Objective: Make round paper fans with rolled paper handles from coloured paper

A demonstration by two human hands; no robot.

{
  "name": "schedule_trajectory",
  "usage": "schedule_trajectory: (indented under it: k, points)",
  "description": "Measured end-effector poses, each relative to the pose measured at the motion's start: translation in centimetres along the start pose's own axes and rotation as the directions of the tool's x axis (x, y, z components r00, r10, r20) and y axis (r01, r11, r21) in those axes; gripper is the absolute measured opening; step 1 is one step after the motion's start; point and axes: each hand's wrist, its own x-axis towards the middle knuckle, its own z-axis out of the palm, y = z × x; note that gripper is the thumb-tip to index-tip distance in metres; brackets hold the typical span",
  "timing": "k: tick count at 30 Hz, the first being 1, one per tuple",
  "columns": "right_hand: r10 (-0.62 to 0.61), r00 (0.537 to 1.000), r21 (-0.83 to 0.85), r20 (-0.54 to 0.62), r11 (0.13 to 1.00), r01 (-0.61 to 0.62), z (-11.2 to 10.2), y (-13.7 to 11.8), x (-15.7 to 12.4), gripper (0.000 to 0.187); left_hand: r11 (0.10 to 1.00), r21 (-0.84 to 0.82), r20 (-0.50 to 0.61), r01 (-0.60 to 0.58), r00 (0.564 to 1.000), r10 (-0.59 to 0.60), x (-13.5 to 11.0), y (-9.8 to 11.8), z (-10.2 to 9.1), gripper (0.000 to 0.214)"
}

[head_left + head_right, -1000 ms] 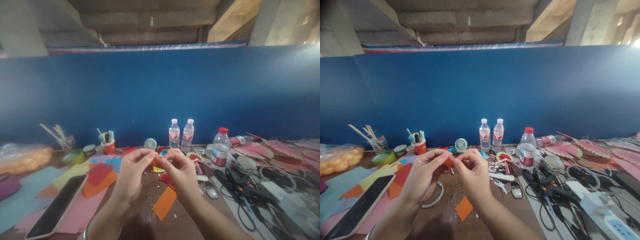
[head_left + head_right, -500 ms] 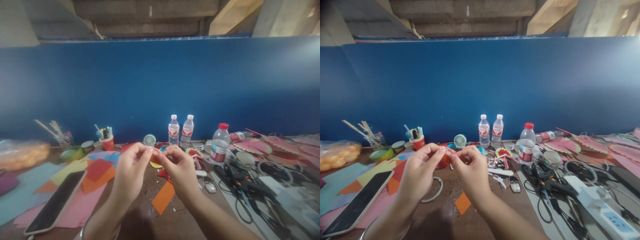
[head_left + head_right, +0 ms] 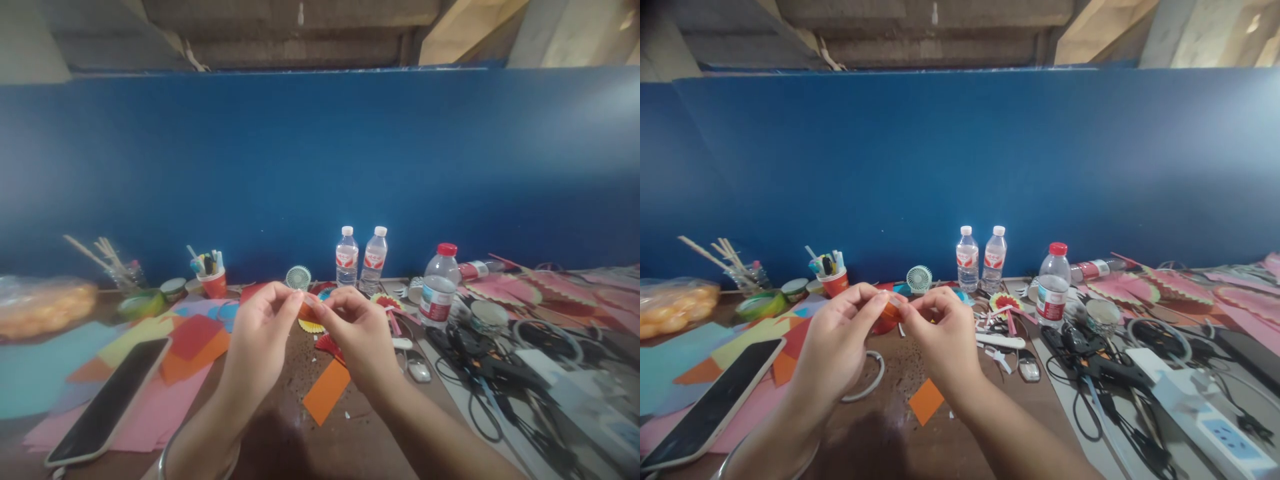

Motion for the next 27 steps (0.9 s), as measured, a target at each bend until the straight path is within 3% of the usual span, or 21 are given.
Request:
schedule_trajectory:
  k: [8, 15, 27]
  points:
    - [-0.019, 0.999, 0.019, -0.045, 1.000, 0.020, 0.26, -0.09, -0.14, 0.010, 0.999, 0.009, -0.028, -0.039, 0.999, 0.040, -0.05, -0.18, 0.11, 0.018]
    - [-0.068, 0.993, -0.003, -0.099, 0.998, 0.068, 0.32, 0.03, -0.14, 0.014, 0.955, 0.227, -0.108, -0.191, 0.970, 0.220, -0.29, 0.00, 0.27, 0.015]
    - [-0.103, 0.991, 0.026, -0.088, 0.994, 0.106, -0.08, 0.06, -0.09, 0.012, 0.996, 0.045, -0.077, -0.082, 0.993, 0.085, -0.31, -0.17, 0.04, 0.019]
